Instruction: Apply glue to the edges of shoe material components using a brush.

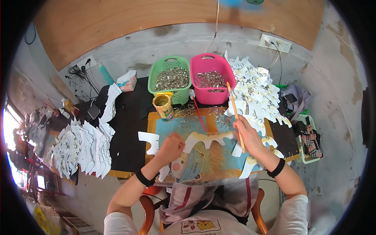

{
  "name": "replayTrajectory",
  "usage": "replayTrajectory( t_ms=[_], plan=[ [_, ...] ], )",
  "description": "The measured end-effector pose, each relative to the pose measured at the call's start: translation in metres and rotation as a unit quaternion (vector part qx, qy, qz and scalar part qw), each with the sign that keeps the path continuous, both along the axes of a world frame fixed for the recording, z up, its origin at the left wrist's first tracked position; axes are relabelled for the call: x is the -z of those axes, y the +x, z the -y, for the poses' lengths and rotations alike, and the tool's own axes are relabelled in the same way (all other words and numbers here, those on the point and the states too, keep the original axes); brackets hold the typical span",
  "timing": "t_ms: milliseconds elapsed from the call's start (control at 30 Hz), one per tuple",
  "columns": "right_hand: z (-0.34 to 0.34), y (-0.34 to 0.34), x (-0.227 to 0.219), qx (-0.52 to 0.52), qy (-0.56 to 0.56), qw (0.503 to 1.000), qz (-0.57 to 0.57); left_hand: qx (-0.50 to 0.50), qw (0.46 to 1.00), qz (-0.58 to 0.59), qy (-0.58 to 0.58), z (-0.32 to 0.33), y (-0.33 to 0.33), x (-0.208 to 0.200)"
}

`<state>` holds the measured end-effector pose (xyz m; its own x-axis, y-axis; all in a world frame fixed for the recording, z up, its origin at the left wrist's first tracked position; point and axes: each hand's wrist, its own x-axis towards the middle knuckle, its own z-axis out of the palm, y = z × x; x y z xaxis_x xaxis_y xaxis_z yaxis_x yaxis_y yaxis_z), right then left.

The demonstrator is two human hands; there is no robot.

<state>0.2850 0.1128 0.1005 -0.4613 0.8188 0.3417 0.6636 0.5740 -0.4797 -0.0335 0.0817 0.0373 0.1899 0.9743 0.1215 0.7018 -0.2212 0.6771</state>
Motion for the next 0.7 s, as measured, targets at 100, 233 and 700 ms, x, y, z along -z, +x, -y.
replayTrajectory(
  t_ms=[100, 233, 700],
  plan=[
    [0.003, 0.011, 0.006, 0.05, -0.06, 0.995, -0.058, 0.077, 0.995, -0.064, 0.02, 0.001, 0.001, -0.007],
    [0.022, 0.032, -0.011, 0.061, 0.139, 0.987, -0.047, -0.024, 0.989, -0.133, -0.054, -0.021, 0.006, -0.043],
    [0.093, 0.175, 0.036, 0.348, 0.176, 0.896, -0.212, 0.176, 0.921, -0.297, 0.179, -0.09, -0.007, -0.014]
  ],
)
